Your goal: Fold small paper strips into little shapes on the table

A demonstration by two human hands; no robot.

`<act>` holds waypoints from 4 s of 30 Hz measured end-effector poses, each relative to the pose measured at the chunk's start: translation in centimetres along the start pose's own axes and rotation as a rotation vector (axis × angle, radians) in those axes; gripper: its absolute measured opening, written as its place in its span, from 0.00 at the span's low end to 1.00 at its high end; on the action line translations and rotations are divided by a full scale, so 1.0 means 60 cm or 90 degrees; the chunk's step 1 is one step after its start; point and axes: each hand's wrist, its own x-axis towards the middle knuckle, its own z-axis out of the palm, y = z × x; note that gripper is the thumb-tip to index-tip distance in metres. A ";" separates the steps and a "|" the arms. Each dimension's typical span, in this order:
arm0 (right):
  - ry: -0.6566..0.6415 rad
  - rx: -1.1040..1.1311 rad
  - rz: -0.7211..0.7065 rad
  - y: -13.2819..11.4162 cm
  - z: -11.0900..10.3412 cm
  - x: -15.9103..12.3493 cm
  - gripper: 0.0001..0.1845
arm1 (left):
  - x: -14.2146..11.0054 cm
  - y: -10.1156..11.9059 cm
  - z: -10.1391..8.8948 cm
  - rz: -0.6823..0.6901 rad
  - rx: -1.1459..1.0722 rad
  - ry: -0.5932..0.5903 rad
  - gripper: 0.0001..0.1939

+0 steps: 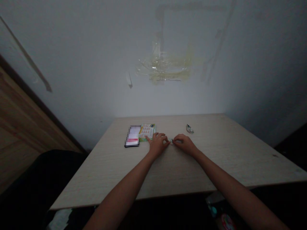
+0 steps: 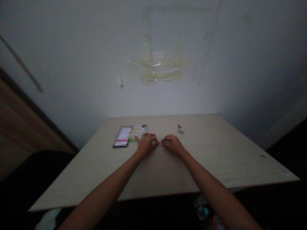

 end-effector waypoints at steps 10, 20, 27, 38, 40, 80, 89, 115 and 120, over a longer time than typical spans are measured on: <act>-0.024 -0.002 0.001 0.013 -0.001 -0.001 0.05 | 0.000 0.006 -0.010 -0.022 0.020 -0.024 0.08; -0.025 -0.031 -0.006 0.012 0.003 -0.001 0.04 | 0.001 0.003 -0.010 -0.009 -0.004 -0.019 0.09; -0.014 -0.051 -0.003 0.009 0.008 0.003 0.05 | 0.005 0.000 -0.011 -0.017 -0.001 -0.041 0.09; -0.007 -0.071 -0.029 0.013 0.012 0.004 0.05 | 0.010 -0.005 -0.007 -0.010 0.004 -0.041 0.08; -0.007 -0.072 -0.027 0.014 0.013 0.004 0.06 | 0.011 -0.006 -0.006 -0.005 0.007 -0.039 0.08; 0.036 -0.059 0.068 0.034 0.016 0.002 0.14 | 0.008 -0.006 -0.005 -0.025 -0.006 -0.017 0.13; 0.037 -0.004 0.056 0.034 0.014 0.007 0.14 | 0.002 0.001 -0.010 -0.001 -0.025 -0.003 0.10; 0.107 0.092 0.071 0.017 0.011 0.013 0.11 | 0.009 0.013 -0.021 -0.046 -0.187 0.016 0.08; 0.104 0.099 0.072 0.013 0.009 0.013 0.11 | 0.007 0.017 -0.023 -0.033 -0.179 0.018 0.08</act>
